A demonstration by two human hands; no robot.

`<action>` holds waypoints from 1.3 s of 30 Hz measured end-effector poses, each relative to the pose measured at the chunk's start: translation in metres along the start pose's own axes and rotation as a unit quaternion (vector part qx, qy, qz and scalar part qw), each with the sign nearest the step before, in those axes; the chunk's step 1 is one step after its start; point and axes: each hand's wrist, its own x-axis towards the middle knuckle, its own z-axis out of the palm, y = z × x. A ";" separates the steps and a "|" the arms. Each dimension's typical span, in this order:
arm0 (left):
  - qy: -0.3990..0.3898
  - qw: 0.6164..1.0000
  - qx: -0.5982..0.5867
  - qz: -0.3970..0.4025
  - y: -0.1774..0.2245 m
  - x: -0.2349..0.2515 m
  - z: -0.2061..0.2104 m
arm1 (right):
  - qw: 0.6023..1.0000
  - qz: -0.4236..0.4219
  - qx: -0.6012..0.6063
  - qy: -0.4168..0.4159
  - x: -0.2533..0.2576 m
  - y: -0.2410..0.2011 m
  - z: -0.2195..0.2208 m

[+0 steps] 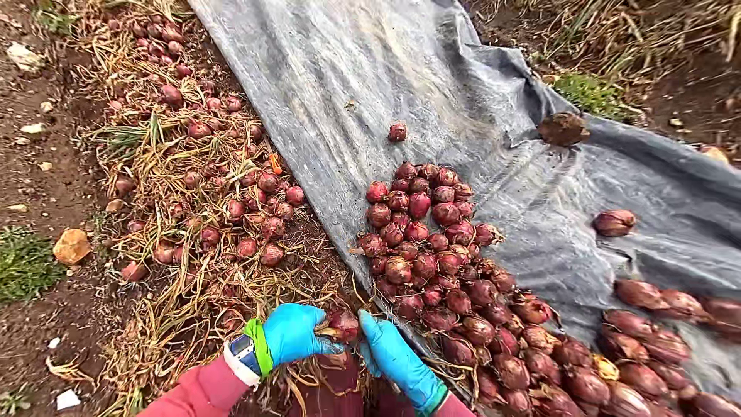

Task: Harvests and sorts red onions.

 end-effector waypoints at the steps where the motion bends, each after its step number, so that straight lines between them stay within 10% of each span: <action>1: 0.043 0.998 -0.008 -0.037 0.000 -0.006 0.002 | 1.000 -0.002 0.004 -0.012 -0.009 0.008 -0.002; 4: 0.205 0.972 -0.092 -0.064 0.009 -0.021 0.025 | 1.000 -0.013 0.018 -0.002 -0.032 0.035 0.003; 10: 0.069 0.997 -0.018 0.037 0.075 -0.056 0.038 | 0.991 -0.111 -0.070 -0.010 -0.062 0.010 0.004; 16: 0.354 0.877 -0.181 -0.271 -0.072 0.071 -0.057 | 0.977 -0.097 0.083 0.170 -0.027 0.009 -0.036; 24: 0.215 0.870 -0.175 -0.407 -0.186 0.199 -0.068 | 0.972 0.130 0.141 0.133 -0.020 0.085 -0.013; 28: 0.168 0.918 -0.130 -0.336 -0.200 0.162 -0.082 | 0.962 0.174 0.186 0.097 0.017 0.075 0.004; 34: 0.135 0.949 -0.282 -0.040 -0.084 0.036 -0.020 | 0.971 0.040 0.213 -0.106 0.047 0.034 0.038; 39: -0.044 0.963 -0.264 0.032 -0.028 -0.018 0.001 | 0.996 -0.016 0.076 -0.032 0.007 0.000 0.034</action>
